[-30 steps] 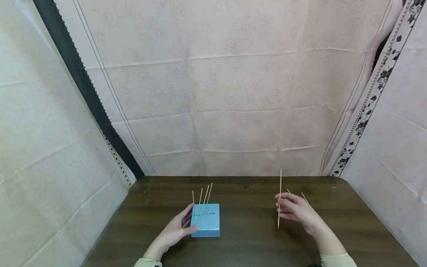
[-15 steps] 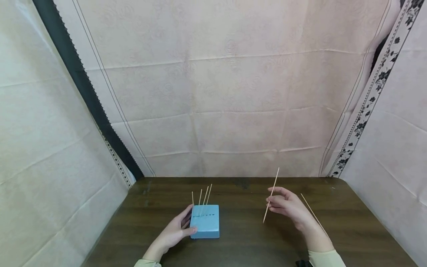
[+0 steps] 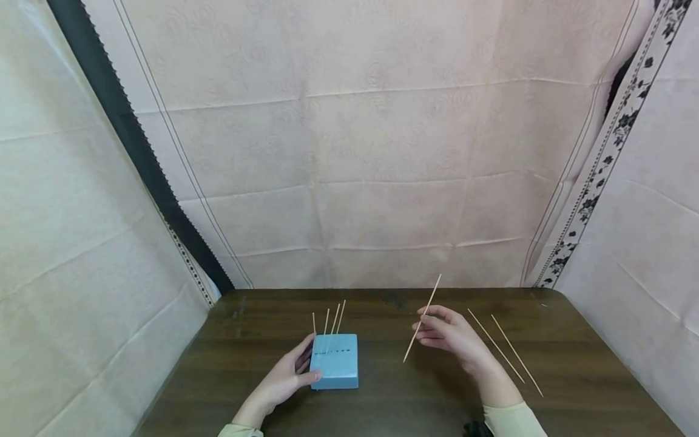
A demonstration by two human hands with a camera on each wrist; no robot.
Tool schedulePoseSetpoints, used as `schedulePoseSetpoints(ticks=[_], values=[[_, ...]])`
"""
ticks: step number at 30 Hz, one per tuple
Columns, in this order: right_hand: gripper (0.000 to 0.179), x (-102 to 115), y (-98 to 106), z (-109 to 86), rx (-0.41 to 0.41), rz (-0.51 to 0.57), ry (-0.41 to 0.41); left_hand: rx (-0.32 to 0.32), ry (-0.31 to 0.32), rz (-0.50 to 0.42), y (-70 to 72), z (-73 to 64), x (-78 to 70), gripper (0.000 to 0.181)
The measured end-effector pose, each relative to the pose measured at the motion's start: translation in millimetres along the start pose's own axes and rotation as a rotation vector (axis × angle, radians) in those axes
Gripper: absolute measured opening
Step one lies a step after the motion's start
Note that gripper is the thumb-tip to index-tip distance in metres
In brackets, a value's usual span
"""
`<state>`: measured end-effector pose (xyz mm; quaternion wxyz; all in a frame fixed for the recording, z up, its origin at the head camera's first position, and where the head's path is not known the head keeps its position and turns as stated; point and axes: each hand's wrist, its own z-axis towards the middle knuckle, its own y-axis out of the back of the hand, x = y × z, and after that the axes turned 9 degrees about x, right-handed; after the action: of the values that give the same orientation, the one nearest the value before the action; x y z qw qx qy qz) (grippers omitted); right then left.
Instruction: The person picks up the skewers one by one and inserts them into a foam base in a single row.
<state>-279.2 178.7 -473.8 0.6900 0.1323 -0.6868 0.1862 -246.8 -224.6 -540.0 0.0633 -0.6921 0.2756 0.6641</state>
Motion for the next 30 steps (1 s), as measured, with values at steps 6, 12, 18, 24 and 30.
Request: schedulePoseSetpoints(ticks=[6, 12, 18, 24, 30], values=[[0.02, 0, -13, 8.0, 0.023, 0.017, -0.003, 0.004, -0.003, -0.007, 1.3, 1.0, 1.5, 0.099], [0.018, -2, -24, 14.5, 0.031, 0.034, 0.003, 0.005, -0.008, -0.008, 0.8, 0.9, 1.7, 0.098], [0.024, -3, -33, 20.6, 0.017, 0.013, 0.015, 0.007, -0.008, -0.007, 0.0, 0.8, 1.1, 0.098], [0.038, -2, -43, 24.6, -0.008, -0.018, 0.025, 0.006, 0.0, -0.005, -0.3, 0.1, -0.7, 0.098], [0.035, -1, -54, 27.9, -0.016, -0.026, 0.038, 0.0, -0.003, 0.01, -0.3, -1.0, -2.7, 0.098]])
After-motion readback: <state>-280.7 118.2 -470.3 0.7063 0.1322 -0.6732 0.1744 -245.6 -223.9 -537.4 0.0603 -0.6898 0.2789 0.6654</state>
